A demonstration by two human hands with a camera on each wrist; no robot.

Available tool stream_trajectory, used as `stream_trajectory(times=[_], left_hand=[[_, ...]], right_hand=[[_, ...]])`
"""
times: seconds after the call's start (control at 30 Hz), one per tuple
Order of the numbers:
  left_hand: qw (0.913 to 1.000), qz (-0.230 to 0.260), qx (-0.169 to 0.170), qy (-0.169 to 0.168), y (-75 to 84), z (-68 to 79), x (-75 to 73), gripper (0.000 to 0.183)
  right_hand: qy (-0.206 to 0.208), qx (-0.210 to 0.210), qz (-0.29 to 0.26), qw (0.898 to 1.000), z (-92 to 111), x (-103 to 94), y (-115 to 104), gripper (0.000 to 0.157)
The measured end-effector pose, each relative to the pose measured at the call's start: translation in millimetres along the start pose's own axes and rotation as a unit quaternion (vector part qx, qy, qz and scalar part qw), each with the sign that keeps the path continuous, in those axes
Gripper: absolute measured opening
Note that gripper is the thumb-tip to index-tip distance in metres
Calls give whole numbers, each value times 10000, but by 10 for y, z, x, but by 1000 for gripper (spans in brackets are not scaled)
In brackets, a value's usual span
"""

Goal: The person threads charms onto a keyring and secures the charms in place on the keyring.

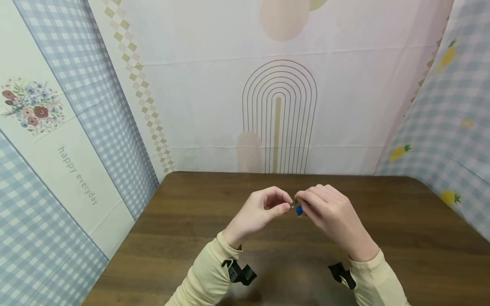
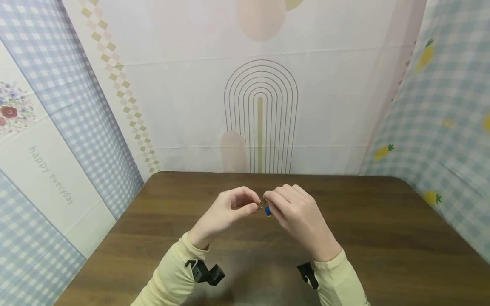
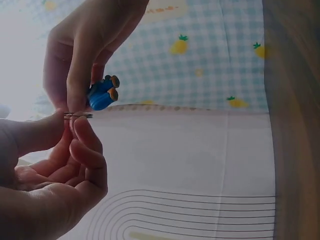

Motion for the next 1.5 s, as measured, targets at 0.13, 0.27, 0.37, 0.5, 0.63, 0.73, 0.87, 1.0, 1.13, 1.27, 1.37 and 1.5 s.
stream_trajectory(times=[0.13, 0.27, 0.37, 0.5, 0.63, 0.73, 0.87, 1.0, 1.13, 1.27, 1.37, 1.5], left_hand=[[9998, -191, -28, 53, 12, 15, -30, 15], [9992, -341, 45, 192, 8, 30, -52, 14], [9995, -40, 183, 240, -4, 35, -66, 13], [9979, 580, 251, 171, -12, 39, -83, 13], [9988, 478, 77, -26, -32, 46, -74, 14], [9998, 136, -50, -166, -46, 50, -54, 16], [9997, -36, -28, -258, -40, 59, -42, 17], [9997, 109, 101, -199, -30, 74, -61, 14], [9977, 642, 73, -184, -52, 87, -76, 14], [9938, 1054, -88, -335, -80, 91, -65, 16], [9956, 812, -103, -457, -94, 78, -50, 19], [9974, 478, -44, -539, -105, 56, -37, 22]], right_hand=[[-48, -117, -22, 9999, -8, 34, -23, 31], [-92, -131, -12, 9999, -2, 49, -46, 31], [-79, -34, -48, 10000, 10, 28, -44, 30], [-85, 89, -148, 9998, 13, -7, -29, 29], [-22, 64, -227, 9997, 5, -19, -41, 29], [47, 10, -266, 9996, 1, -9, -67, 29], [72, 1, -278, 9996, 4, 11, -97, 29], [41, 21, -297, 9995, 11, 12, -110, 29], [1, 71, -388, 9992, 10, -1, -110, 28], [-21, 113, -438, 9990, 9, -14, -105, 28], [-13, 68, -438, 9990, 1, -7, -118, 27], [-25, -21, -435, 9990, -12, 21, -150, 27]])
Point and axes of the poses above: each hand's wrist, its own z-axis away from the middle knuckle, its own x-axis out of the palm, y = z × x, the point moved 7 cm from there along -z, towards the middle knuckle, and after that the axes turned 2 degrees about -x, right-handed, at the moved point
